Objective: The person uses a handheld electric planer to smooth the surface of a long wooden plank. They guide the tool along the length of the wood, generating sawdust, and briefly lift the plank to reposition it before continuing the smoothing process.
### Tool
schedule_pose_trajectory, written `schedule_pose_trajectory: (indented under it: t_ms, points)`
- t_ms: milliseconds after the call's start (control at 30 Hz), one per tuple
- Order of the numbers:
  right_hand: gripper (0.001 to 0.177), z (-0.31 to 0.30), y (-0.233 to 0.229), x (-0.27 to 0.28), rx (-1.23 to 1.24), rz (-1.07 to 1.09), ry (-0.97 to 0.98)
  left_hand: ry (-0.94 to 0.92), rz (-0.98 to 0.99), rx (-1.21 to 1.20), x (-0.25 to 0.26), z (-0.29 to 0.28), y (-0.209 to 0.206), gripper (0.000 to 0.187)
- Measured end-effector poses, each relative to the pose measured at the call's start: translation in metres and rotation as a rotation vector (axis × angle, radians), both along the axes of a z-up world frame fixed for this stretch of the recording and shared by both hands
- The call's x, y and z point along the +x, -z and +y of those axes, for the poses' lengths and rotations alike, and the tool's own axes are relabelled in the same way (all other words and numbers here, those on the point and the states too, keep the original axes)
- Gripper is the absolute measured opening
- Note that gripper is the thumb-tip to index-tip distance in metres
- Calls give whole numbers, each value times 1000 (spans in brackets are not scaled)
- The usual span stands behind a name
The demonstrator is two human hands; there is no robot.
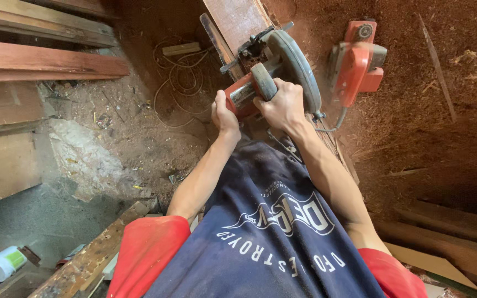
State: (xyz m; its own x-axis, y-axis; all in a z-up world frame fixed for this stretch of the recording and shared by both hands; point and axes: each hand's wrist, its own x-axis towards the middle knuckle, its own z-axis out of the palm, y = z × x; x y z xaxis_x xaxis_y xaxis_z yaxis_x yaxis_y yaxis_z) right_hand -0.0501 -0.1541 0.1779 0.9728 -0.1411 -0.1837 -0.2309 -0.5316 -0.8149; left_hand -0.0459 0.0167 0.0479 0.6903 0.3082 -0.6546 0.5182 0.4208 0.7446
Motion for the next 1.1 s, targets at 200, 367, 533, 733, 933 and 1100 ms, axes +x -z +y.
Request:
schedule_pose_trajectory:
  t_ms: [200,367,533,733,933,1100]
  points:
    - [35,1,2,6,-1,-2,4,-3,-4,14,7,2,3,55]
    - [34,3,1,13,-3,-14,6,4,-26,8,14,4,6,57]
    - [33,3,3,22,-25,-4,-2,50,-41,2,22,5,1,57]
    - [32,4,7,29,-18,-27,-9,135,-202,-41,11,1,-18,49]
    - [34,6,7,36,-10,-24,6,134,-190,71,22,-7,-15,55]
    - [35,8,9,42,-28,-20,3,63,-61,206,30,-8,-6,56]
